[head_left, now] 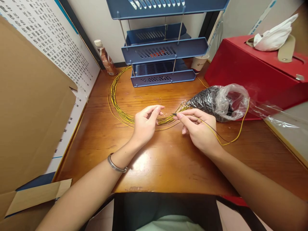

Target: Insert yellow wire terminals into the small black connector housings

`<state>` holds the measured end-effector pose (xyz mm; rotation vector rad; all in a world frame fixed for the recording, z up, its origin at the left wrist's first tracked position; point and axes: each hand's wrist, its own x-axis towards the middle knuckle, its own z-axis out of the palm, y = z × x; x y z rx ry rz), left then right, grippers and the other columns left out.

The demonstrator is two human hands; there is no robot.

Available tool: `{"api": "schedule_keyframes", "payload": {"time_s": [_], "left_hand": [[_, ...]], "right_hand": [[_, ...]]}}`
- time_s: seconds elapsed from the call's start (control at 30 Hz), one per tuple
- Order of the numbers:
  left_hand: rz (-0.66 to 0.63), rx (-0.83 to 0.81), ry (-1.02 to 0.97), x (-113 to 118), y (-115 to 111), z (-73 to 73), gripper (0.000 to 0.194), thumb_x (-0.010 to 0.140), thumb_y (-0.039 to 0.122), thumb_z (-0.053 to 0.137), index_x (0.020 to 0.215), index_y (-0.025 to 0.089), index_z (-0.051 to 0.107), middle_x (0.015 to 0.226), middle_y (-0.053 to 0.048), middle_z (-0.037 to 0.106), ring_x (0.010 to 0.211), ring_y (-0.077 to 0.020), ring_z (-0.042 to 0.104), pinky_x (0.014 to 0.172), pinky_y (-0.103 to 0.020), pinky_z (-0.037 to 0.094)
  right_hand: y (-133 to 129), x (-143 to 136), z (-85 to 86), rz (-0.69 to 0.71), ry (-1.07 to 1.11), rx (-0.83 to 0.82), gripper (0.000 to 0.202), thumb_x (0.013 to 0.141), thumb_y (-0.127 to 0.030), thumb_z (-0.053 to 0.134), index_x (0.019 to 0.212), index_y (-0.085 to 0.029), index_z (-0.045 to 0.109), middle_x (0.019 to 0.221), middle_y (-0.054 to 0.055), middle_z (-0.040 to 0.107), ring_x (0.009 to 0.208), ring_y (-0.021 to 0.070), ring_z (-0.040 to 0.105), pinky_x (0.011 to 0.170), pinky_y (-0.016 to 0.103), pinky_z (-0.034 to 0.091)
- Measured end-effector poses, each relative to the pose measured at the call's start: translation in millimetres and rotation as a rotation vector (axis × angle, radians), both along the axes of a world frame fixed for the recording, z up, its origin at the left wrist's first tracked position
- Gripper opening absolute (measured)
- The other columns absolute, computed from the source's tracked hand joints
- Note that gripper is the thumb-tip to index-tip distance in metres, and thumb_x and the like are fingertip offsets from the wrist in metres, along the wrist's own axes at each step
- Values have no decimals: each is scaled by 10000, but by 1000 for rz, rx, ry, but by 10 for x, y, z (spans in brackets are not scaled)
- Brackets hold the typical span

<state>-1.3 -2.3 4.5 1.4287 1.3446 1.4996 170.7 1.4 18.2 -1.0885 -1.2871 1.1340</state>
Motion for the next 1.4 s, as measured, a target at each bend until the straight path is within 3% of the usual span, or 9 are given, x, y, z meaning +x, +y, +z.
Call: {"api": "schedule_keyframes", "payload": {"time_s": [0.2,0.4,0.57,0.8,1.03,1.27,1.4], "left_hand": [[-137,27,141,32,-33,-39,243,881,237,712,1107,155,746,962,-63,768,589,-79,573,561,-211,481],[-128,62,122,43,-56,-43,152,907,310,714,920,175,783,859,-48,785,662,-119,646,634,-237,516],[-143,51,99,30,-48,-46,168,913,319,704,906,175,791,858,-58,789,741,-158,699,642,-249,534],[-131,26,145,25,-50,-49,209,957,345,641,877,168,718,803,-42,736,675,-131,637,602,-233,490],[-131,1,107,34,-54,-59,240,982,363,603,827,180,603,727,-8,637,622,-110,574,582,-231,466],[-20,22,-37,-9,22,-13,231,965,352,629,820,187,559,719,14,587,587,-89,579,562,-223,470],[89,15,-102,-30,59,-13,247,970,351,628,802,194,538,685,22,565,562,-86,561,543,-220,469]], "right_hand": [[-4,2,-10,12,-8,16,274,773,-407,820,805,-159,707,718,56,749,414,83,538,393,207,462],[-3,-5,-40,30,-59,32,253,787,-382,806,823,-151,708,761,59,744,440,67,508,413,208,421],[13,-8,-84,59,-92,41,276,745,-343,846,919,-156,742,837,53,741,483,74,515,407,213,399],[2,-8,-97,52,-114,94,168,796,-299,800,879,-163,750,813,56,738,538,95,562,418,206,413],[-17,-13,-97,13,-127,101,217,780,-338,817,879,-152,766,803,59,736,499,88,542,408,210,417],[-20,-6,-66,-46,-119,59,212,760,-347,827,854,-167,764,828,77,758,561,129,600,405,225,414],[-9,1,-32,-40,-88,47,168,745,-322,826,804,-185,748,737,53,727,552,136,606,414,235,411]]}}
